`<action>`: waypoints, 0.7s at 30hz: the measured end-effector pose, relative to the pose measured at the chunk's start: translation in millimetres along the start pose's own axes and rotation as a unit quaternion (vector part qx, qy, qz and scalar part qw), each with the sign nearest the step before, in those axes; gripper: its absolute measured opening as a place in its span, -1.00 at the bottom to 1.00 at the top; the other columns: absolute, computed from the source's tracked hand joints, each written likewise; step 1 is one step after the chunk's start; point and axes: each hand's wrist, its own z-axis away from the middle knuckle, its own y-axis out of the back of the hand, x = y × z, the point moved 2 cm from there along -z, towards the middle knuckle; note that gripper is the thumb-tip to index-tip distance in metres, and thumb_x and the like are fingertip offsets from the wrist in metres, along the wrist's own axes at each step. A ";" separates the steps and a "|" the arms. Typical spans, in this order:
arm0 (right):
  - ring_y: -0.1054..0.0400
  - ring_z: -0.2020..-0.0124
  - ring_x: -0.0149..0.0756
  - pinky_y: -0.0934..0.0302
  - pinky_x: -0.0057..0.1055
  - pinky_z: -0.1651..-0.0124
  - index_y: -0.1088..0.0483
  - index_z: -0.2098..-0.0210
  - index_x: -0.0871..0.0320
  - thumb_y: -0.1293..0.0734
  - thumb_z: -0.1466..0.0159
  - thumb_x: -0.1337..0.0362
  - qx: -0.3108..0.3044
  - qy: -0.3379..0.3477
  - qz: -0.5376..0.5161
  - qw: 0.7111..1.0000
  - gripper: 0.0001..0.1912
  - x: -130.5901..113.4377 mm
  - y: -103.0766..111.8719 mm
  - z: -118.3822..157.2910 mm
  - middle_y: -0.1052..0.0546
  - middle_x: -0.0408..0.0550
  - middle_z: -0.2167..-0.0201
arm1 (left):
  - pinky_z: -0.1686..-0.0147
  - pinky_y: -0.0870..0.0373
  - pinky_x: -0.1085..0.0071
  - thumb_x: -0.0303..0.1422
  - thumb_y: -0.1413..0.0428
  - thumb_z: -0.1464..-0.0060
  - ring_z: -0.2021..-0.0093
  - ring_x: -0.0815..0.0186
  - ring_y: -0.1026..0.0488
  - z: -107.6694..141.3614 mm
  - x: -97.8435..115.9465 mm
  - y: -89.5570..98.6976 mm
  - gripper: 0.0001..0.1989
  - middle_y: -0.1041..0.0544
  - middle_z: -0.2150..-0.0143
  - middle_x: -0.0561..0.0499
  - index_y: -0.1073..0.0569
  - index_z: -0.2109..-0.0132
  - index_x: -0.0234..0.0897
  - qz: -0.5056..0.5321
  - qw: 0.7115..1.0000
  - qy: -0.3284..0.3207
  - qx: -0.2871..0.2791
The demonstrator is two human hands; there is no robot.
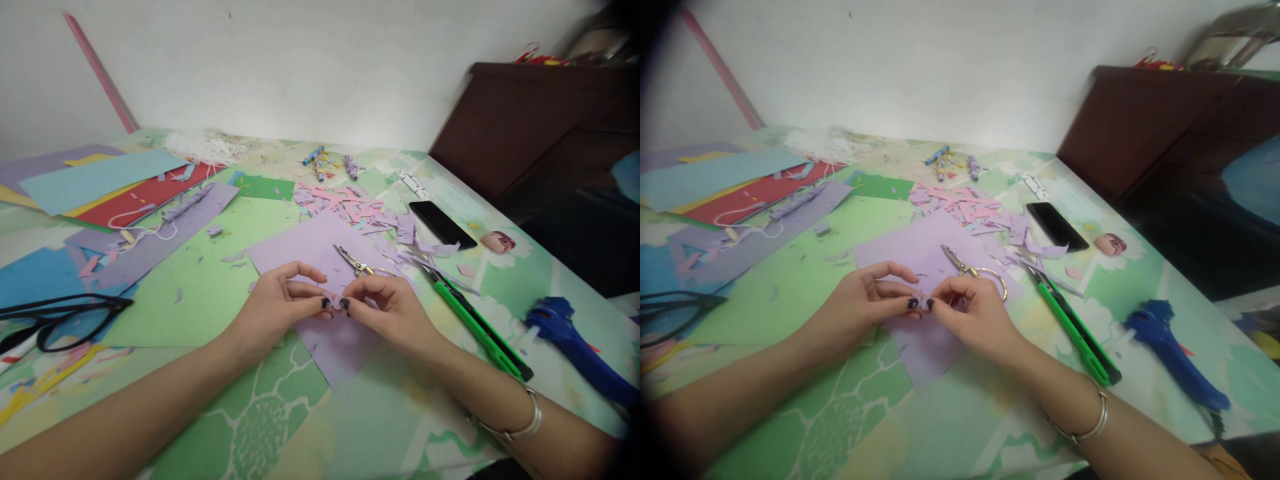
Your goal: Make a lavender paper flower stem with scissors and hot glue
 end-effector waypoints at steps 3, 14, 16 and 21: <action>-0.22 0.52 -0.45 -0.10 -0.49 0.45 -0.42 0.49 0.20 -0.27 -0.10 0.35 -0.002 -0.007 0.000 1.000 -0.90 1.7 0.0 0.0 -0.43 -0.16 0.57 | 0.29 -0.49 0.41 -0.51 -0.20 0.09 0.41 0.32 -0.55 0.3 2.0 0.1 -0.76 -0.61 0.40 -0.02 -0.36 0.23 -0.31 -0.013 1.000 0.000 0.006; -0.27 0.48 -0.40 -0.15 -0.44 0.41 -0.39 0.46 0.19 -0.24 -0.10 0.35 -0.002 -0.031 0.034 0.999 -0.91 5.9 -0.6 -1.4 -0.44 -0.13 0.53 | 0.28 -0.52 0.31 -0.48 -0.21 0.12 0.40 0.25 -0.56 -1.2 5.8 4.2 -0.78 -0.57 0.48 0.02 -0.34 0.28 -0.30 -0.048 0.998 0.006 0.048; -0.28 0.48 -0.39 -0.16 -0.44 0.41 -0.39 0.45 0.19 -0.24 -0.10 0.35 0.000 -0.031 0.039 0.999 -0.91 5.7 -0.3 -2.0 -0.45 -0.13 0.52 | 0.29 -0.51 0.33 -0.48 -0.20 0.12 0.40 0.25 -0.56 -1.4 7.5 4.4 -0.79 -0.57 0.48 0.03 -0.34 0.30 -0.29 -0.066 0.996 0.001 0.056; -0.30 0.46 -0.39 -0.17 -0.45 0.39 -0.40 0.45 0.17 -0.25 -0.11 0.34 0.025 -0.026 0.055 0.998 -0.90 5.8 4.7 -1.6 -0.45 -0.14 0.52 | 0.36 -0.46 0.39 -0.46 -0.17 0.12 0.40 0.23 -0.56 1.3 18.2 8.1 -0.82 -0.56 0.49 0.03 -0.34 0.31 -0.28 -0.158 0.982 -0.045 0.094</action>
